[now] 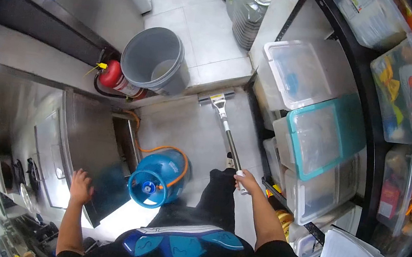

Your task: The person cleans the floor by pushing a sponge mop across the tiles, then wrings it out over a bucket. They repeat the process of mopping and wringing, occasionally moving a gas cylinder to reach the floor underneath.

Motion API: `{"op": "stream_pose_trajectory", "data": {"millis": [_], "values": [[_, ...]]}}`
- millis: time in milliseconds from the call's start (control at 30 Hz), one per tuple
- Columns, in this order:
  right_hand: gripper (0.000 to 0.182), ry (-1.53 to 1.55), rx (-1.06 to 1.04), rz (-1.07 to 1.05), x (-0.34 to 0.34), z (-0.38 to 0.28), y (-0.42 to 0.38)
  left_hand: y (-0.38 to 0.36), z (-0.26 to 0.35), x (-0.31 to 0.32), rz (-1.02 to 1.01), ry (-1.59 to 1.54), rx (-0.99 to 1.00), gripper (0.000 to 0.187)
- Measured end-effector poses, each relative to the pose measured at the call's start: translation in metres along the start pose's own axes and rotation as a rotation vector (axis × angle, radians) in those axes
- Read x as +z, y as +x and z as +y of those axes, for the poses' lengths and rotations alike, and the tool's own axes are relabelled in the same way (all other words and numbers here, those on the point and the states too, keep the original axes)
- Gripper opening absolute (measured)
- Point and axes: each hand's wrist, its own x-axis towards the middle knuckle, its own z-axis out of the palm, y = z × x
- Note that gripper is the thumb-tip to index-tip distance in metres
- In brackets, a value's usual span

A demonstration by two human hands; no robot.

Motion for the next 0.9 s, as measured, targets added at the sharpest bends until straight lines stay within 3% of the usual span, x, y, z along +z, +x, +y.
{"op": "stream_pose_trajectory", "data": {"millis": [100,200,333,467,633,900], "values": [[0.011,0.035,0.200,0.029,0.022,-0.001,-0.019,0.002,-0.015,-0.003,-0.039,0.079,0.056,0.031],[0.009,-0.206,0.188,0.047,0.047,-0.011,-0.004,0.006,-0.016,-0.003,0.030,0.009,0.035,0.032],[0.007,-0.147,0.100,0.038,0.063,-0.039,-0.031,0.009,-0.003,-0.005,0.130,-0.063,-0.049,0.030],[0.008,-0.308,0.056,0.000,0.042,0.003,-0.073,0.008,-0.009,0.010,0.259,-0.062,-0.041,0.029],[0.008,-0.392,0.146,0.034,0.048,0.032,-0.120,0.007,-0.011,0.014,0.297,-0.051,-0.067,0.029],[0.007,-0.301,0.161,0.006,0.105,0.027,-0.059,0.008,-0.010,0.015,0.288,-0.049,-0.089,0.025]]}}
